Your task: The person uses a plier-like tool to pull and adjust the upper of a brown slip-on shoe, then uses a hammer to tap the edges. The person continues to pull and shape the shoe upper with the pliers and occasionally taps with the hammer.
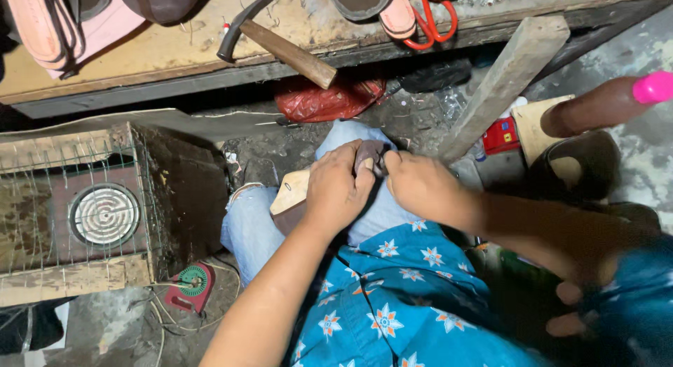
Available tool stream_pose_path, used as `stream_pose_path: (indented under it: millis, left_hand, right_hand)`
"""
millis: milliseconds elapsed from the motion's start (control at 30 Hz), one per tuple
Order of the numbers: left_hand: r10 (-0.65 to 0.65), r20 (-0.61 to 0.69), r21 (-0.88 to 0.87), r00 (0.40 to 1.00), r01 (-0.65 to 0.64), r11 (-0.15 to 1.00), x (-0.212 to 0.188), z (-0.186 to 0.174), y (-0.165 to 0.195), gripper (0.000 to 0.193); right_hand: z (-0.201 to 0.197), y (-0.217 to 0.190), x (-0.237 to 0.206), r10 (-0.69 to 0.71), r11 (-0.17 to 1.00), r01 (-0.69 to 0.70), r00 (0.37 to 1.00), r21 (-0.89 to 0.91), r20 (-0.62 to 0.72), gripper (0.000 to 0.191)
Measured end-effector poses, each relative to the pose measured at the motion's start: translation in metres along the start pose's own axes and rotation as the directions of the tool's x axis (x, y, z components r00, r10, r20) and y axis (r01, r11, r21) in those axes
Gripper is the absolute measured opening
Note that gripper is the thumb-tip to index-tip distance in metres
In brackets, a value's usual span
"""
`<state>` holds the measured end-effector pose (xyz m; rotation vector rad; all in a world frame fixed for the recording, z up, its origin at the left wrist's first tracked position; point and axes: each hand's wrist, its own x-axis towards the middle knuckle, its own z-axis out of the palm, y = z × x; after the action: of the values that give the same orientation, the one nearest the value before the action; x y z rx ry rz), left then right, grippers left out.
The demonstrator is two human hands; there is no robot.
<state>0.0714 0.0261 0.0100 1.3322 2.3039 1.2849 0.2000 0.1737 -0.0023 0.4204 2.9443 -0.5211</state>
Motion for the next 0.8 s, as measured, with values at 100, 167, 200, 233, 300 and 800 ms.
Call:
stream_pose_path:
  millis: [100,167,200,233,300,800]
  left_hand:
    - [-0.086,0.093,0.056,0.992,0.081,0.995,0.007,-0.005,-0.002,0.038]
    - [-0.103,0.113,0.084,0.988,0.093,0.992,0.006,-0.005,0.001,0.040]
    - [-0.104,0.115,0.100,0.988,0.092,0.991,0.006,-0.005,0.002,0.040]
    - [-0.064,0.090,0.096,0.994,0.055,0.994,0.006,-0.004,0.003,0.041]
    - [-0.007,0.050,0.084,0.999,0.002,0.997,-0.001,-0.002,0.007,0.042]
    - [-0.034,0.061,0.060,0.998,0.031,0.998,0.000,-0.007,0.014,0.044]
  right_hand:
    - [0.006,-0.002,0.006,-0.038,0.999,0.036,0.994,-0.016,-0.104,0.017]
    - [-0.006,0.007,0.013,-0.096,0.989,0.095,0.995,0.113,0.005,0.017]
    - [-0.019,0.018,0.018,-0.161,0.964,0.132,0.981,0.232,0.110,0.020]
    - [-0.030,0.024,0.021,-0.238,0.922,0.152,0.947,0.356,0.214,0.023]
    - [-0.042,0.030,0.023,-0.153,0.957,0.033,0.901,0.289,0.405,0.025]
    - [-0.054,0.026,0.029,-0.188,0.958,0.053,0.858,0.282,0.477,0.031]
